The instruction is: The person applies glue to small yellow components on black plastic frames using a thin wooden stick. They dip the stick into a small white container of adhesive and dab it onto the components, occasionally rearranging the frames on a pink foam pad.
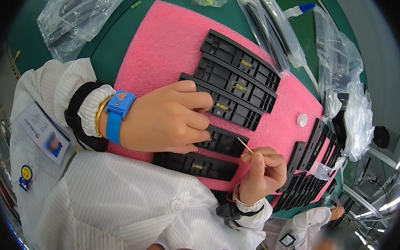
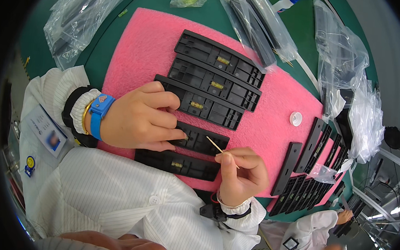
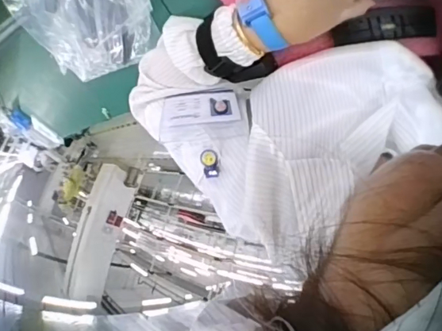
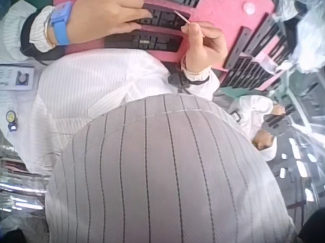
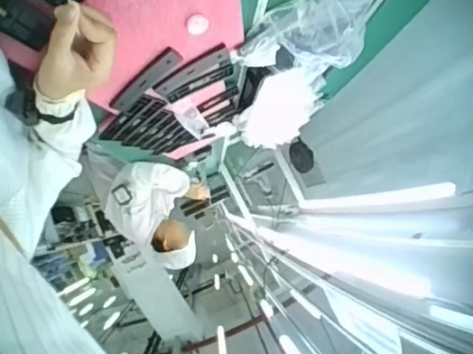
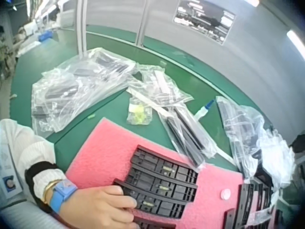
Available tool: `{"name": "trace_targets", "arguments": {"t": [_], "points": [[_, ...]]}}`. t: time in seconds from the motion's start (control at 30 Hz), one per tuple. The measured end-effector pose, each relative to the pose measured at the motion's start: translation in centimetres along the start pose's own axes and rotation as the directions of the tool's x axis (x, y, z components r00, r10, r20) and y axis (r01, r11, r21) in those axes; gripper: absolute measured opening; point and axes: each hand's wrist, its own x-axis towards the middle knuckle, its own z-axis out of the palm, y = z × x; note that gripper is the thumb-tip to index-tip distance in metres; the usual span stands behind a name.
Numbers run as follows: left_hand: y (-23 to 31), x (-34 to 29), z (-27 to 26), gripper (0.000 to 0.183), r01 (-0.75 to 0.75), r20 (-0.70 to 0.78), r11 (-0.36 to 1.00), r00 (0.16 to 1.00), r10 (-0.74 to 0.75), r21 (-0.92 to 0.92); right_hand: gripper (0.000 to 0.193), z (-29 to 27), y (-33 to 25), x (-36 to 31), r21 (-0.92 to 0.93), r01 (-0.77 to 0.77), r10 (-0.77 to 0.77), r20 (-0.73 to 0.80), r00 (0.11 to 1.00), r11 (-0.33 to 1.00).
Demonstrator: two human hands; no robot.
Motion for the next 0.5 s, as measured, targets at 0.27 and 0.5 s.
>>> {"name": "trace_targets", "arguments": {"t": [0.27,0.5], "points": [[0.06,0.1,-0.09,0.043,-0.019,0.013,0.999,1.0,0.019,0.026,0.014,-0.09,-0.14,0.21,-0.01,-0.024,0.025,0.042,0.999,1.0],[0.25,0.05,-0.11,0.044,-0.04,0.004,0.998,0.999,0.039,0.051,0.015,0.08,-0.28,0.1,-0.005,-0.044,0.044,0.022,0.999,0.999]]}}
